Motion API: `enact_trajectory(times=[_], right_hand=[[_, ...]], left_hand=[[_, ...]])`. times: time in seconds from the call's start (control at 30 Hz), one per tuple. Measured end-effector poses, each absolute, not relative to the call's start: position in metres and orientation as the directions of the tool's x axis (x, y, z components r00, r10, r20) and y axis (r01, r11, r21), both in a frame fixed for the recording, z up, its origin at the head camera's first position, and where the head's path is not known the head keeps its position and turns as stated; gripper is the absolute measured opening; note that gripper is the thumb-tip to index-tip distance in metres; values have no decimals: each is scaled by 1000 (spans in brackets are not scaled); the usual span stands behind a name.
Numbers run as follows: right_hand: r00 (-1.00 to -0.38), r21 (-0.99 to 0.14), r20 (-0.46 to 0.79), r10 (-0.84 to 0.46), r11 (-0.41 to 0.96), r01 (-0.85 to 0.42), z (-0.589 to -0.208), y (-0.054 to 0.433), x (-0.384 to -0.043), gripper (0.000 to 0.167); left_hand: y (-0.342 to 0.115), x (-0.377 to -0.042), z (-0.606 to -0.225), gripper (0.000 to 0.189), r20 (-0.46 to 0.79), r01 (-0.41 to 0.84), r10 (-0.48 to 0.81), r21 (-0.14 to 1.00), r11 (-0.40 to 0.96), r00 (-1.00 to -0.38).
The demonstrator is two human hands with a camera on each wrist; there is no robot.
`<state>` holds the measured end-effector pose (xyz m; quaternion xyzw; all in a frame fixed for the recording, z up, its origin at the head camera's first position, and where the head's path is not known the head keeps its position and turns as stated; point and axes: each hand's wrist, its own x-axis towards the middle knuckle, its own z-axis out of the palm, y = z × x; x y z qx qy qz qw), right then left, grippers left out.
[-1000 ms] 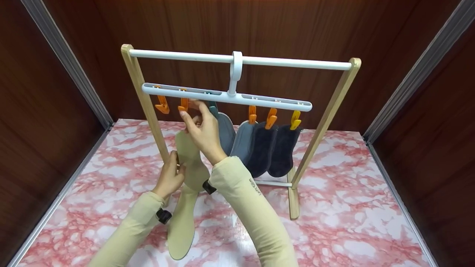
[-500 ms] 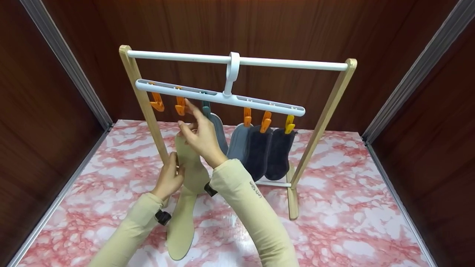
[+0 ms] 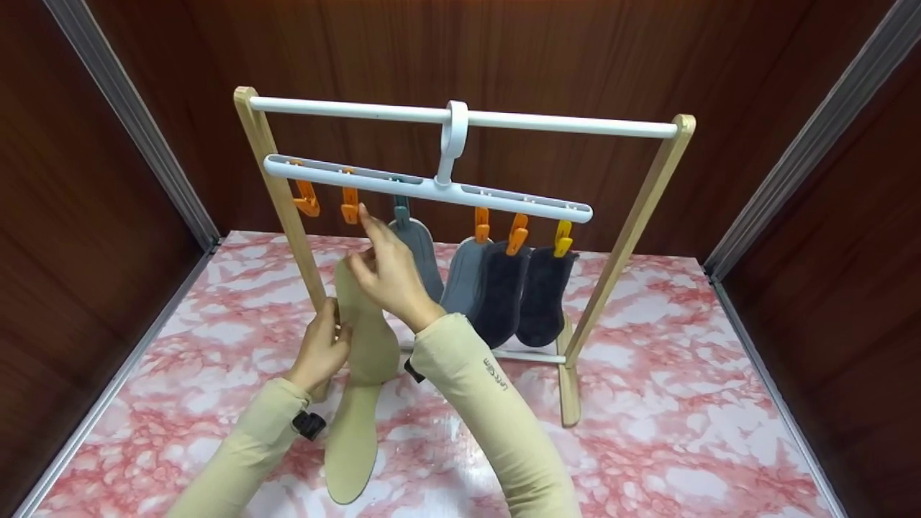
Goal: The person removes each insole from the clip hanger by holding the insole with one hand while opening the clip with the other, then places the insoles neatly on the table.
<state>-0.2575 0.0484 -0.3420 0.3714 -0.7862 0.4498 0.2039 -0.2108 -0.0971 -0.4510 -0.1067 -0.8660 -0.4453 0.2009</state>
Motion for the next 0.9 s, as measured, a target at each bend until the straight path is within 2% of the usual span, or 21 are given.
enact_trajectory(times=[0.2,0.4,0.6,0.9], right_hand=[[-612,-516,697,-374,333,-790,-347,50,-254,45],[-652,-553,654,-384,345,-758,-356,53,-248,31],[-663,-550,622,-416,371,-748,-361,60,-243,20],[-734,-654,551,-398,340,-676,-366,72,-239,18]], left_hand=[[-103,-206,-448,26,391,321,-18,780,536,-920],[-108,-202,-449,24,370,311,-11,796,520,-929],[-110,-199,-451,23,310,259,-12,816,517,-951],[-113,-193,-455,26,100,79,-15,863,499,-995]])
